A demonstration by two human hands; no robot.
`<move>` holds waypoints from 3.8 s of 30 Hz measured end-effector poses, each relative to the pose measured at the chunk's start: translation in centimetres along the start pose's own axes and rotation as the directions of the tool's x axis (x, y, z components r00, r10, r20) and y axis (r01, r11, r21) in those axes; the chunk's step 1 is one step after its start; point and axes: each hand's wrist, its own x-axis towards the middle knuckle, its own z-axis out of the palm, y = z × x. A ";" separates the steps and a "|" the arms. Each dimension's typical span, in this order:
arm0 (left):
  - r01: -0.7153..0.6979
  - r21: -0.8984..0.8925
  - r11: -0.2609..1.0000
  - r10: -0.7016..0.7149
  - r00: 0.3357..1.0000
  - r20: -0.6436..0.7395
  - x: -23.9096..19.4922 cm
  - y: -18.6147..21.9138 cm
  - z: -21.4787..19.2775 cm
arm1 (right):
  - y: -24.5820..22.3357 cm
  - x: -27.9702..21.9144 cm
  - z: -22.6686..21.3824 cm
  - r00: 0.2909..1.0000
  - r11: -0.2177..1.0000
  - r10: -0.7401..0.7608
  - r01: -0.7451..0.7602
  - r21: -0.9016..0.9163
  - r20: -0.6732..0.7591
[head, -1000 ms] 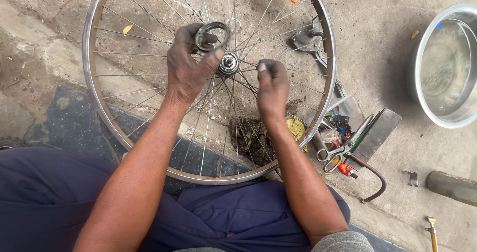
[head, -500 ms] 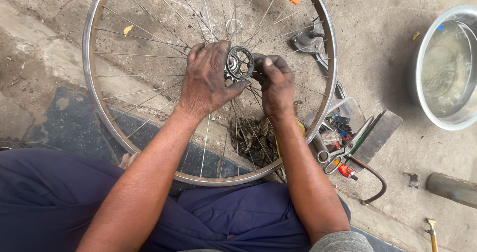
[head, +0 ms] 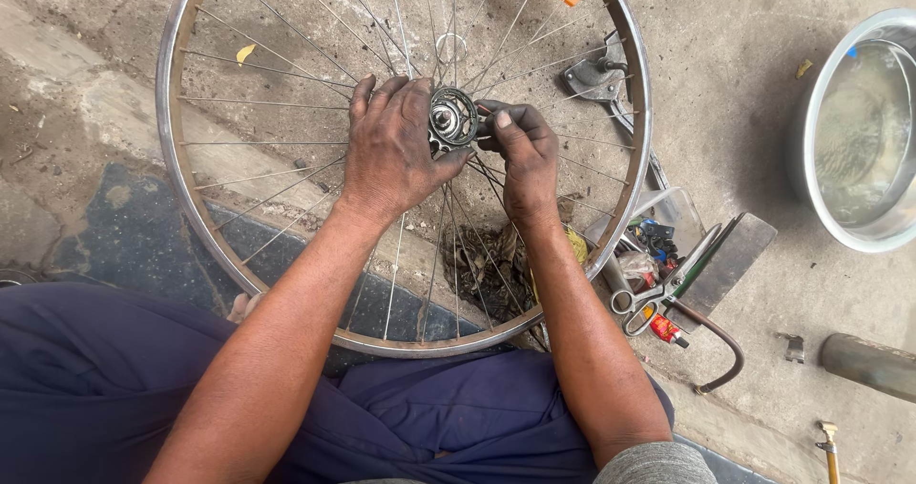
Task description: The person disassembles and reassembles the hub of a bicycle wheel. They remove the freewheel, axle nuts, and washers, then reinstall the components in sequence.
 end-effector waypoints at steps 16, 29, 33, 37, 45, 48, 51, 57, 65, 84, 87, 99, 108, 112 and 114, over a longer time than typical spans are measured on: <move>0.009 0.007 1.000 -0.009 1.000 0.029 0.1 0.1 -0.7 | -0.2 0.1 0.0 0.999 0.991 -0.009 0.013 -0.137 0.031; 0.033 0.016 0.999 -0.034 0.994 0.102 0.6 -0.3 -1.2 | -0.1 0.2 -0.3 0.998 0.977 -0.016 0.029 -0.213 0.061; 0.001 0.030 1.000 -0.004 0.997 0.080 0.6 -0.2 -1.6 | 0.4 0.3 -0.7 0.995 0.977 -0.041 0.059 -0.203 0.094; 0.031 0.045 0.998 -0.037 0.990 0.136 0.8 0.0 -2.1 | 0.9 0.3 -0.8 0.993 0.974 -0.076 0.094 -0.204 0.093; 0.045 0.017 0.999 -0.047 0.985 0.169 0.9 0.1 -2.4 | 1.0 -0.1 -0.7 0.986 0.983 -0.089 0.109 -0.147 0.138; 0.053 0.054 0.997 -0.063 0.977 0.206 1.0 -0.1 -2.4 | 0.9 -0.2 -0.7 0.986 0.981 -0.095 0.117 -0.157 0.139; 0.052 0.078 0.996 -0.068 0.974 0.218 1.0 0.0 -2.5 | 1.0 -0.3 -0.7 0.987 0.983 -0.088 0.108 -0.148 0.136; 0.080 0.093 0.992 -0.108 0.926 0.362 1.9 -0.1 -3.1 | 1.3 -0.2 -0.6 0.984 0.982 -0.100 0.122 -0.146 0.150; 0.102 0.086 0.991 -0.128 0.906 0.404 2.0 -0.8 -3.5 | 1.4 0.4 -0.6 0.981 0.977 -0.112 0.138 -0.159 0.161; 0.154 0.176 0.972 -0.223 0.837 0.500 2.6 1.5 -6.3 | 0.1 1.1 -0.8 0.974 0.971 -0.050 0.100 -0.219 0.222; 0.123 0.183 0.975 -0.199 0.848 0.491 2.7 1.1 -5.8 | 0.2 1.3 -0.5 0.967 0.962 -0.088 0.145 -0.231 0.241; 0.070 0.216 0.974 -0.149 0.914 0.378 1.8 0.5 -4.5 | 0.1 1.9 -1.1 0.961 0.949 -0.095 0.167 -0.269 0.260; 0.086 0.172 0.981 -0.149 0.904 0.400 2.1 1.1 -5.4 | 1.2 2.3 -1.2 0.969 0.952 -0.049 0.119 -0.283 0.240; 0.072 0.193 0.978 -0.145 0.907 0.396 2.4 1.3 -5.3 | 0.9 2.2 -1.1 0.965 0.940 -0.063 0.143 -0.309 0.255; 0.086 0.198 0.976 -0.163 0.894 0.416 2.4 1.2 -5.5 | 0.7 2.2 -1.0 0.968 0.935 -0.050 0.132 -0.328 0.246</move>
